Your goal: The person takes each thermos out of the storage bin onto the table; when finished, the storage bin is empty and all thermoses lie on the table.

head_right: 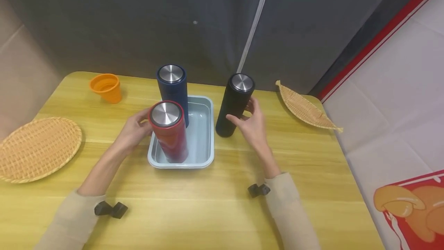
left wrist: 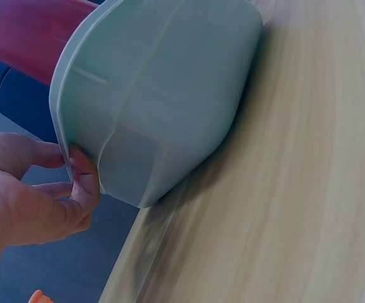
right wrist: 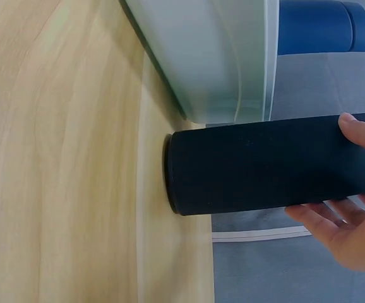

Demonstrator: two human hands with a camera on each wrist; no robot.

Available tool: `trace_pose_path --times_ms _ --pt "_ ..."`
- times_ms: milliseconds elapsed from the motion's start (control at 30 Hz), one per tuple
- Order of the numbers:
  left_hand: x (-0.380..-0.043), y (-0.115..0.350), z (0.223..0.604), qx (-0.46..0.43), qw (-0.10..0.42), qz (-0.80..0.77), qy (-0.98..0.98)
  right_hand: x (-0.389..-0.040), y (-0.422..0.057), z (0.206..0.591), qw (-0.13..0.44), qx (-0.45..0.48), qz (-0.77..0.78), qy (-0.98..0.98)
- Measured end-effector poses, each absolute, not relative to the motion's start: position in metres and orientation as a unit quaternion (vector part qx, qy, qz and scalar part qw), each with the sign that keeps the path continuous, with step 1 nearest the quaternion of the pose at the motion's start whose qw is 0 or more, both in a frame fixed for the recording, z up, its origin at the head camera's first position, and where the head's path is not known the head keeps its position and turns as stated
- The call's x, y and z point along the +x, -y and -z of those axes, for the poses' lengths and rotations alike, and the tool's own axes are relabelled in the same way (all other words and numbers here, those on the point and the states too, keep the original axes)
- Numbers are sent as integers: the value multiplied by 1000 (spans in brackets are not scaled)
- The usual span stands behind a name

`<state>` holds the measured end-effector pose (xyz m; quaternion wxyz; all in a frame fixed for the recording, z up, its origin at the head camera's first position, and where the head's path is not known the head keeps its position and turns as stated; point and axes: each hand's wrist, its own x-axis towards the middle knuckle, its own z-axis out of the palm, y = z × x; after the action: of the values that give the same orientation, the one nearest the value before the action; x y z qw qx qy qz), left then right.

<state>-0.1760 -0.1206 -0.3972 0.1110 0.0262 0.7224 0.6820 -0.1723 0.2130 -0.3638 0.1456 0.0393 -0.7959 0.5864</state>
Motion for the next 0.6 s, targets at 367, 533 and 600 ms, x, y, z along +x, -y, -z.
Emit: trace_pose_path --times_ms 367,533,600 --pt "-176 119 397 26 111 -683 -722 -174 -212 368 157 57 -566 807" --pt "-176 119 398 26 106 -686 -720 -178 -212 370 146 54 -568 808" --pt "-176 119 398 24 105 -686 -719 -177 -210 369 140 54 -573 805"
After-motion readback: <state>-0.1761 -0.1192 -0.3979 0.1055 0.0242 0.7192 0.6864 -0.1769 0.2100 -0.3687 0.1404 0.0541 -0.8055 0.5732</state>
